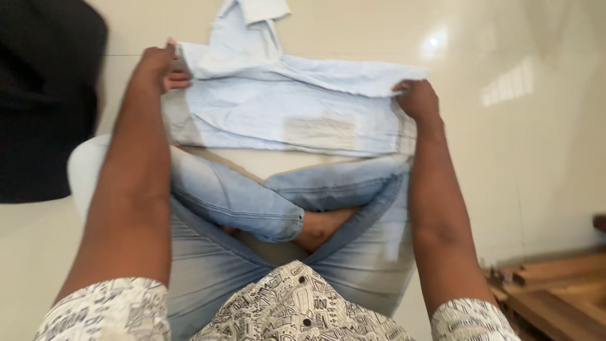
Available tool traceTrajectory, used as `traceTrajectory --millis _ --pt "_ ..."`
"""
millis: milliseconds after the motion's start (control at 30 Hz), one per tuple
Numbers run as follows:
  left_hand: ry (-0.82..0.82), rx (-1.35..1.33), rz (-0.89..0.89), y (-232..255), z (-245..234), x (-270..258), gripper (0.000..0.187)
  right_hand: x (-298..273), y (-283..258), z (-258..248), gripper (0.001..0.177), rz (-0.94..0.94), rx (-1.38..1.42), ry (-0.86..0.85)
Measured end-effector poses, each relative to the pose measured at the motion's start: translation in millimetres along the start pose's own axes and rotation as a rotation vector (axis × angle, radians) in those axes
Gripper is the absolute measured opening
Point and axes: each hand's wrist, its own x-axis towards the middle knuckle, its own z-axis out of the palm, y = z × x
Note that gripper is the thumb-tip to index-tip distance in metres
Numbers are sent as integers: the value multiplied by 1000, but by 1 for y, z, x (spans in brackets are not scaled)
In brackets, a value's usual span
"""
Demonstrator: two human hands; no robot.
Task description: The person unfolds a light blue button-down shirt on the floor and smooths it out by hand. They then proceed to fold the sleeves across the body and fold the shirt into a rectangular shape.
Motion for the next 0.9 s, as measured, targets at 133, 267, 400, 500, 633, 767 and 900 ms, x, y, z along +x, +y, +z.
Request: traceTrajectory --millis 133,267,400,500,633,767,900 --pt "43 45 96 -8 20 6 39 -2 -7 -5 22 10 17 -5" --pt "174 321 369 -22 37 39 40 5 -12 -2 17 110 47 17" --pt "105 -1 459 -14 22 45 28 4 -8 -18 11 127 168 354" --pt "43 -25 442 -15 22 37 22 -5 -4 -21 13 109 265 266" --pt "70 70 281 -16 22 35 28 -4 5 -14 15 122 116 48" --pt "28 154 252 -11 22 20 25 -2 8 -7 19 166 71 37" --pt "-97 173 111 3 30 -15 12 -4 12 -5 19 136 51 -68"
